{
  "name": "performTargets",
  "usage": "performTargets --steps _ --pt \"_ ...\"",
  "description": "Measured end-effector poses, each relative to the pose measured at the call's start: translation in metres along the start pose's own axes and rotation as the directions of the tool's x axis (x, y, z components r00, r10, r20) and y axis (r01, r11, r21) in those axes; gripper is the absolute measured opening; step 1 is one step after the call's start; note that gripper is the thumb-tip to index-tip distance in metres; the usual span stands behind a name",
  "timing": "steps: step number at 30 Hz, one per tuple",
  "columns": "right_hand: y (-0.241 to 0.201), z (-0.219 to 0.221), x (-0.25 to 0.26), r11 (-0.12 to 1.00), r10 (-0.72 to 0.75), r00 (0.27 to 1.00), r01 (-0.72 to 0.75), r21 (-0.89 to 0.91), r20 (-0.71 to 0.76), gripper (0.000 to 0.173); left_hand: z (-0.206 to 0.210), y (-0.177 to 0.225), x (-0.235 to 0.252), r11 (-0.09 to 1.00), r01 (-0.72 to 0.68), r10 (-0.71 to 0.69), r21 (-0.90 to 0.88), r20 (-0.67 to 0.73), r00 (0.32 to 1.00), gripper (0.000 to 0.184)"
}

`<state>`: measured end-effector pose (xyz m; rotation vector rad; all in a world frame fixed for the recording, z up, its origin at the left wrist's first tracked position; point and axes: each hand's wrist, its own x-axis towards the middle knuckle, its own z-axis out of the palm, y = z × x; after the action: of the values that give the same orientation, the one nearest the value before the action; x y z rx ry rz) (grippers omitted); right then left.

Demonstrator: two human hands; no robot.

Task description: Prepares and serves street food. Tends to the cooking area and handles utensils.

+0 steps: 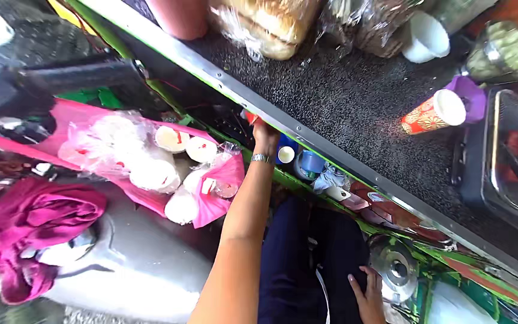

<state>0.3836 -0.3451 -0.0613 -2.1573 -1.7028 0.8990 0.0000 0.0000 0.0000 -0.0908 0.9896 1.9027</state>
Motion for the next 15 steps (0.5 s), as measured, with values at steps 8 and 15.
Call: performTargets --steps 8,15 --pt "-0.002 0.003 0.001 0.999 0.042 0.999 -0.042 0.013 0.022 0.070 -0.078 0.060 -0.090 0.925 0.269 -0.247 0.268 -0.112 0.963 0.022" --pt "-0.019 0.000 0.008 0.960 -0.237 0.960 0.256 0.118 -0.150 0.049 -0.084 0.147 -0.205 0.787 0.166 -0.292 0.594 0.122 0.948 0.043"
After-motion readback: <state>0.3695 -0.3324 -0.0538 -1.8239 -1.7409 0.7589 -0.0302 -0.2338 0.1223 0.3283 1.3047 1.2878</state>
